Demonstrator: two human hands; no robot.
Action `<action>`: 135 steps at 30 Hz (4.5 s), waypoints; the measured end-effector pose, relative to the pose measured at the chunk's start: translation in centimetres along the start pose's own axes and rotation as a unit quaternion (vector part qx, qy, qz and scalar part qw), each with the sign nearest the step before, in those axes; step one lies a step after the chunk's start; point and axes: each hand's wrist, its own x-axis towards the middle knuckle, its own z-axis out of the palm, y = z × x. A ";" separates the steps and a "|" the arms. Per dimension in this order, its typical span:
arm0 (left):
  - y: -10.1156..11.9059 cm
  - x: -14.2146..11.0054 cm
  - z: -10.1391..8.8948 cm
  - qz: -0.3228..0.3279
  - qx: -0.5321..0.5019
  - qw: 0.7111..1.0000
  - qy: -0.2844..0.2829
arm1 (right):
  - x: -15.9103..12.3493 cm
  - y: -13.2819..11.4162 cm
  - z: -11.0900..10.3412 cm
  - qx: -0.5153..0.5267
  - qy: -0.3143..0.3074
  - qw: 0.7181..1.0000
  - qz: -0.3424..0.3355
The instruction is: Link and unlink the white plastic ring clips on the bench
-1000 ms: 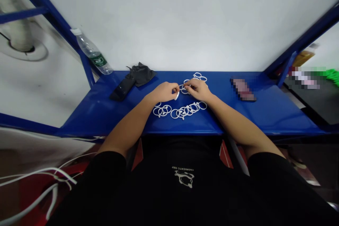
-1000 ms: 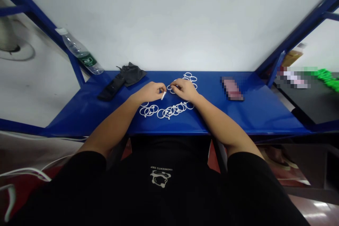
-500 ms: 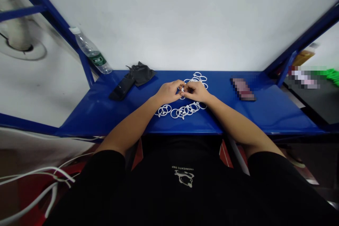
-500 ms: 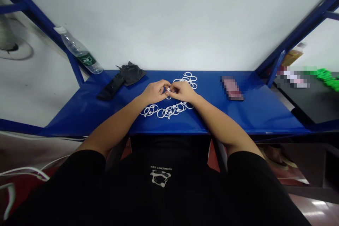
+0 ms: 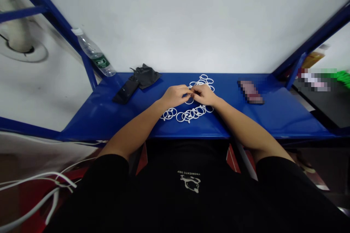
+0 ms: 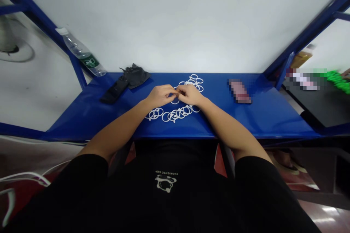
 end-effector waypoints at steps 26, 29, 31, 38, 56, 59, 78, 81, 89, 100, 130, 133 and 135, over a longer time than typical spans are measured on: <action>-0.6 0.3 -2.1 -0.112 -0.029 0.986 -0.122 | -0.2 3.0 -0.7 -0.047 0.078 0.992 0.084; 0.1 0.5 -2.2 -0.123 -0.043 0.973 -0.189 | -0.3 3.7 -0.7 -0.083 0.086 0.989 0.084; 1.0 0.6 -2.1 -0.126 -0.057 0.964 -0.226 | -0.3 3.9 -0.6 -0.091 0.090 0.988 0.082; 2.4 0.7 -1.1 -0.062 -0.089 0.961 -0.256 | -0.4 3.7 -0.3 -0.086 0.065 0.992 0.073; 1.7 0.6 -1.8 -0.063 -0.080 0.965 -0.243 | -0.4 3.4 -0.2 -0.069 0.059 0.993 0.075; 1.8 0.6 -1.8 -0.061 -0.082 0.963 -0.250 | -0.4 3.4 -0.2 -0.072 0.066 0.993 0.072; 0.5 0.3 -0.8 -0.104 -0.009 0.995 -0.002 | 0.0 0.3 -0.4 -0.021 0.026 0.999 0.025; 0.6 0.3 -0.6 -0.100 -0.006 0.995 0.005 | 0.0 0.2 -0.2 -0.016 0.024 0.999 0.015; 0.5 0.2 -0.5 -0.099 -0.014 0.995 0.009 | 0.0 0.2 -0.2 -0.002 0.032 0.999 0.023; 0.7 0.3 -0.3 -0.106 -0.016 0.994 -0.008 | 0.1 -0.2 0.0 0.007 0.039 0.999 0.031; 2.4 0.4 -1.1 -0.037 -0.087 0.967 -0.235 | -0.4 3.3 -0.3 -0.062 0.089 0.990 0.092; 1.9 0.4 -0.9 -0.033 -0.094 0.966 -0.240 | -0.3 2.8 -0.3 -0.055 0.078 0.992 0.085; 1.9 0.3 -0.8 -0.032 -0.095 0.966 -0.237 | -0.3 2.7 -0.3 -0.053 0.077 0.992 0.082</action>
